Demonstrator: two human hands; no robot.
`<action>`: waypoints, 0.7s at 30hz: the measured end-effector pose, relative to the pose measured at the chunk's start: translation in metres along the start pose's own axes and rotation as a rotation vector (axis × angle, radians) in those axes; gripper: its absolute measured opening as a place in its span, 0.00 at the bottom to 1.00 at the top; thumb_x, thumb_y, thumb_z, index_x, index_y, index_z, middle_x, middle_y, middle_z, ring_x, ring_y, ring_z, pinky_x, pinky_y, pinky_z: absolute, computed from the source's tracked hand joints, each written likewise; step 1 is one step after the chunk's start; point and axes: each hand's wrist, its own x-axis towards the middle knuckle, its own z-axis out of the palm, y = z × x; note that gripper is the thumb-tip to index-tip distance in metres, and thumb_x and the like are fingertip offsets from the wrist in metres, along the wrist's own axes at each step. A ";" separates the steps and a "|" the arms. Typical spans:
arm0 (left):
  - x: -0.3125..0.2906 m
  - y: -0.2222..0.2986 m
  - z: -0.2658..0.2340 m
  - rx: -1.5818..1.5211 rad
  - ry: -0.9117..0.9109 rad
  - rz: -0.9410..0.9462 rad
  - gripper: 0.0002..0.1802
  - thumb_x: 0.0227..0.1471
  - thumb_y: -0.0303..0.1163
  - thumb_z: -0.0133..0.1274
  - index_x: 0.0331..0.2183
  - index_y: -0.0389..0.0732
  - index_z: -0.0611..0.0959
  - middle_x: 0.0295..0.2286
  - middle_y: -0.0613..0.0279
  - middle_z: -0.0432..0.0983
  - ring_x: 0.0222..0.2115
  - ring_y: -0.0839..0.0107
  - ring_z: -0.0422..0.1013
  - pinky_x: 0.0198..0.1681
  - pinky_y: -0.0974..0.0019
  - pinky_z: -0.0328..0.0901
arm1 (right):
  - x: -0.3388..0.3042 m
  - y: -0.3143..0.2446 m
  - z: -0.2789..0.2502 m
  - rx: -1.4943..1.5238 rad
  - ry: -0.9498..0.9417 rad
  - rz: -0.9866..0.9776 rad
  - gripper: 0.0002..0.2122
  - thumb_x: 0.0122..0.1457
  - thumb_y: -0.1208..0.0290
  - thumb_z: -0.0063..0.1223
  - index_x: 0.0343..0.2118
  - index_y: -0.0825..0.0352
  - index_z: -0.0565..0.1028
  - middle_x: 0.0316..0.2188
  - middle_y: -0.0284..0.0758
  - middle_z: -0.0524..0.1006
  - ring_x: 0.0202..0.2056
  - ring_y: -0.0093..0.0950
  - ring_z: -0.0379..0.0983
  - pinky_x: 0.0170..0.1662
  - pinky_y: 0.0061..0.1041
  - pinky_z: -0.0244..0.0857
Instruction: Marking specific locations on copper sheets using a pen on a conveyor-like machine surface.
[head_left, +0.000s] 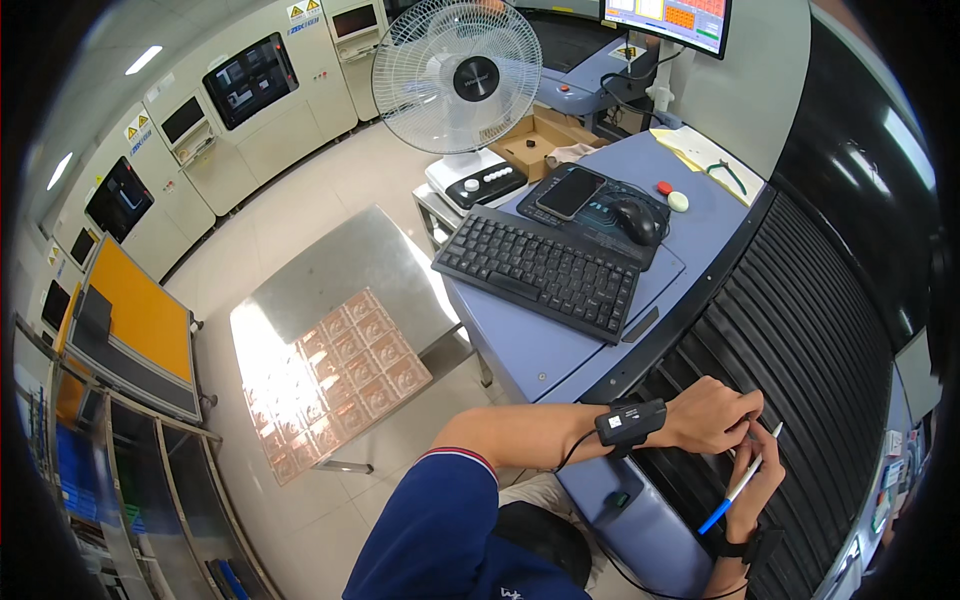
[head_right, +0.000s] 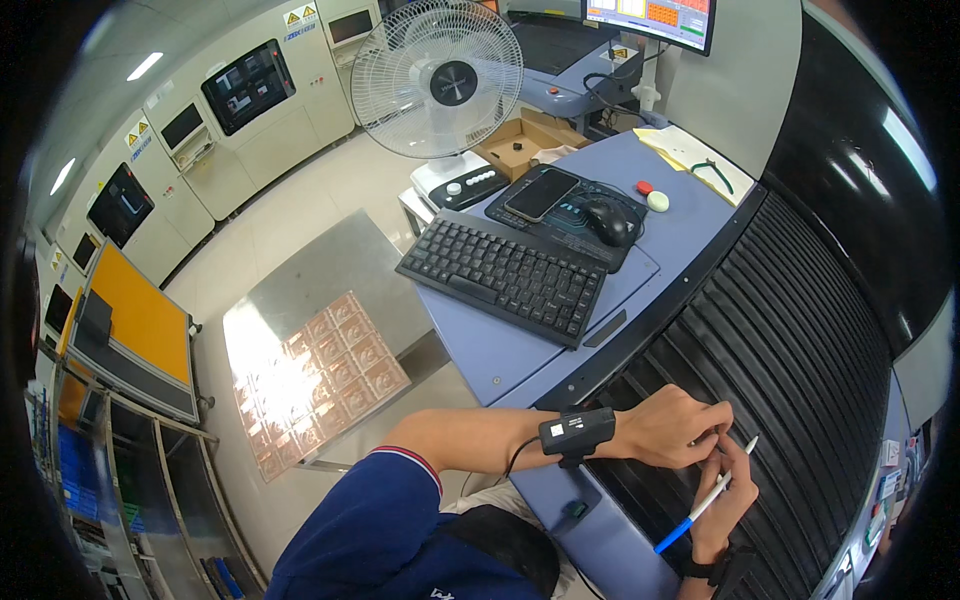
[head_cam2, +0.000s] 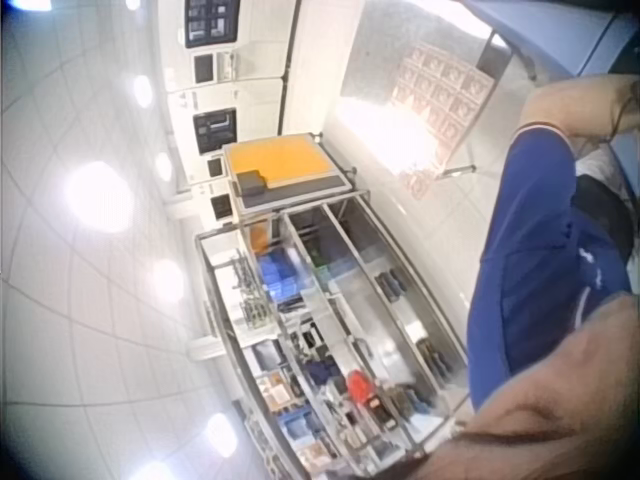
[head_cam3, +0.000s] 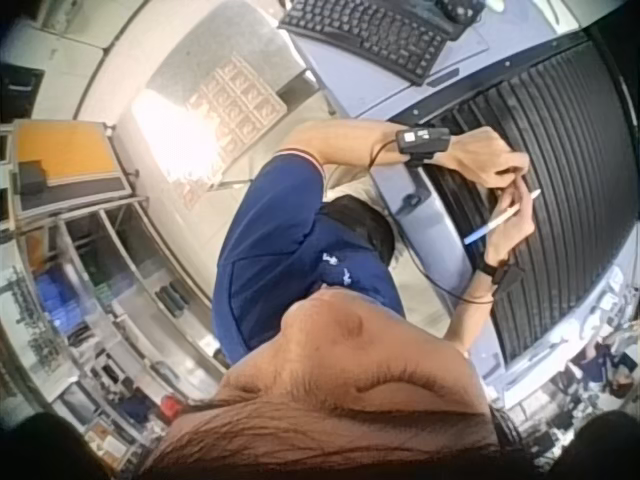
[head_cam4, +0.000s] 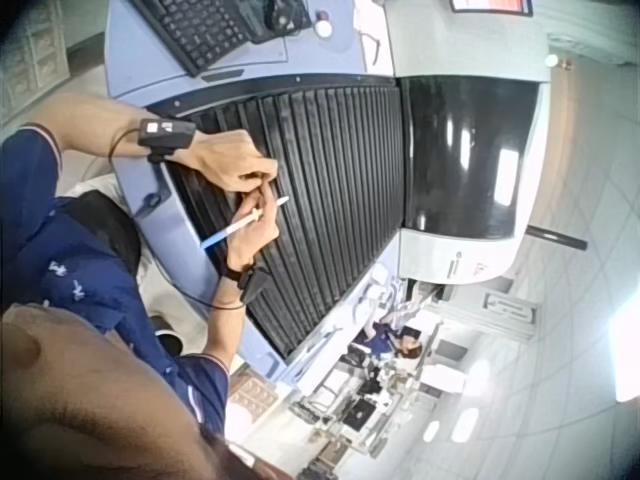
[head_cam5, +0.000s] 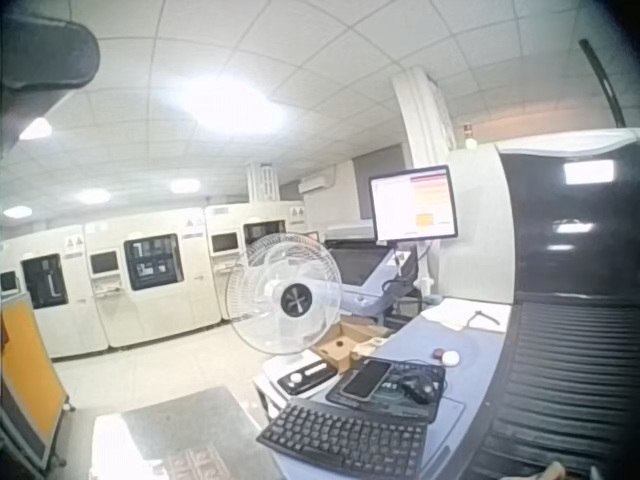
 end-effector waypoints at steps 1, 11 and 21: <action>0.000 0.000 0.000 0.000 0.000 0.000 0.07 0.50 0.30 0.52 0.33 0.38 0.74 0.17 0.57 0.75 0.16 0.56 0.73 0.20 0.57 0.66 | 0.000 0.000 0.001 0.000 0.000 0.000 0.09 0.62 0.82 0.52 0.45 0.74 0.76 0.25 0.37 0.80 0.30 0.19 0.77 0.34 0.19 0.69; 0.001 -0.001 0.001 0.003 0.023 0.016 0.07 0.50 0.29 0.53 0.32 0.38 0.74 0.17 0.57 0.75 0.16 0.56 0.73 0.20 0.58 0.66 | 0.001 0.000 -0.001 -0.028 0.009 0.004 0.10 0.62 0.82 0.53 0.45 0.73 0.76 0.23 0.36 0.80 0.28 0.18 0.77 0.34 0.18 0.68; 0.000 -0.002 0.001 -0.005 0.063 0.034 0.07 0.49 0.29 0.54 0.31 0.38 0.74 0.18 0.58 0.76 0.17 0.56 0.74 0.20 0.58 0.66 | 0.007 0.000 -0.002 -0.006 0.024 0.007 0.09 0.62 0.82 0.51 0.44 0.73 0.77 0.25 0.37 0.80 0.29 0.20 0.77 0.36 0.21 0.68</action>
